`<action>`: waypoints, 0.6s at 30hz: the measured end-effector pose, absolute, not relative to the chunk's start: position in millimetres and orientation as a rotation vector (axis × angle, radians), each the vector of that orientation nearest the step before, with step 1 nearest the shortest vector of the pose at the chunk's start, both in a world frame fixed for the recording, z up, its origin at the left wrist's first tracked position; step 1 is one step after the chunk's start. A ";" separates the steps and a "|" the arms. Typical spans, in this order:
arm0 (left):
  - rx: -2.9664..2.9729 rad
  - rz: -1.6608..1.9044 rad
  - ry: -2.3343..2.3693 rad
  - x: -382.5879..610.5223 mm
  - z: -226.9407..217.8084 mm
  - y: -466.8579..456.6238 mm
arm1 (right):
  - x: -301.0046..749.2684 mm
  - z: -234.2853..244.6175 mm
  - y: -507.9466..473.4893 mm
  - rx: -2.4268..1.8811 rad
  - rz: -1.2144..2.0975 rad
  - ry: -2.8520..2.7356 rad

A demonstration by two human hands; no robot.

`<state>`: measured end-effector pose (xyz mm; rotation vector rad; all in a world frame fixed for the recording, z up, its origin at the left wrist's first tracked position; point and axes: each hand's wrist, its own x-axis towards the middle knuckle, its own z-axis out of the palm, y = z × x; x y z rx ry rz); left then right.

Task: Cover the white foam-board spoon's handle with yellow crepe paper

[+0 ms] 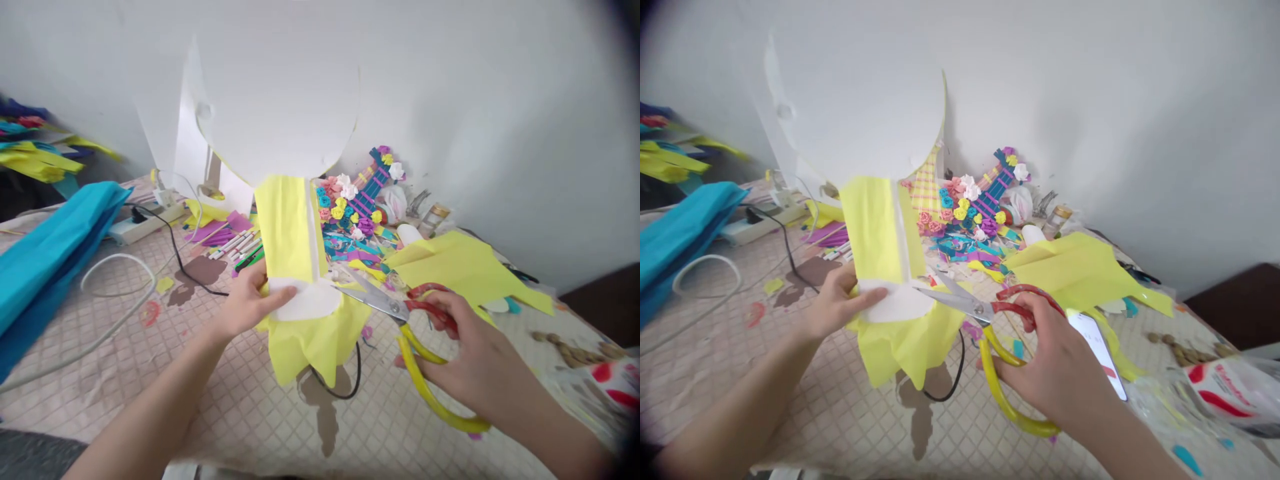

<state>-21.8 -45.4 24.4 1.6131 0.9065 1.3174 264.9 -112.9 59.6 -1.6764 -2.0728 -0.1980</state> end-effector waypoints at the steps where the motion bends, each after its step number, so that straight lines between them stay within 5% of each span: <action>1: 1.615 1.320 0.908 -21.7 24.5 -45.4 | 261.9 60.0 -109.9 -1.675 -0.216 -2.077; 18: 1.397 1.373 0.879 -22.3 23.0 -46.2 | 255.5 54.8 -105.5 -1.667 -0.173 -2.105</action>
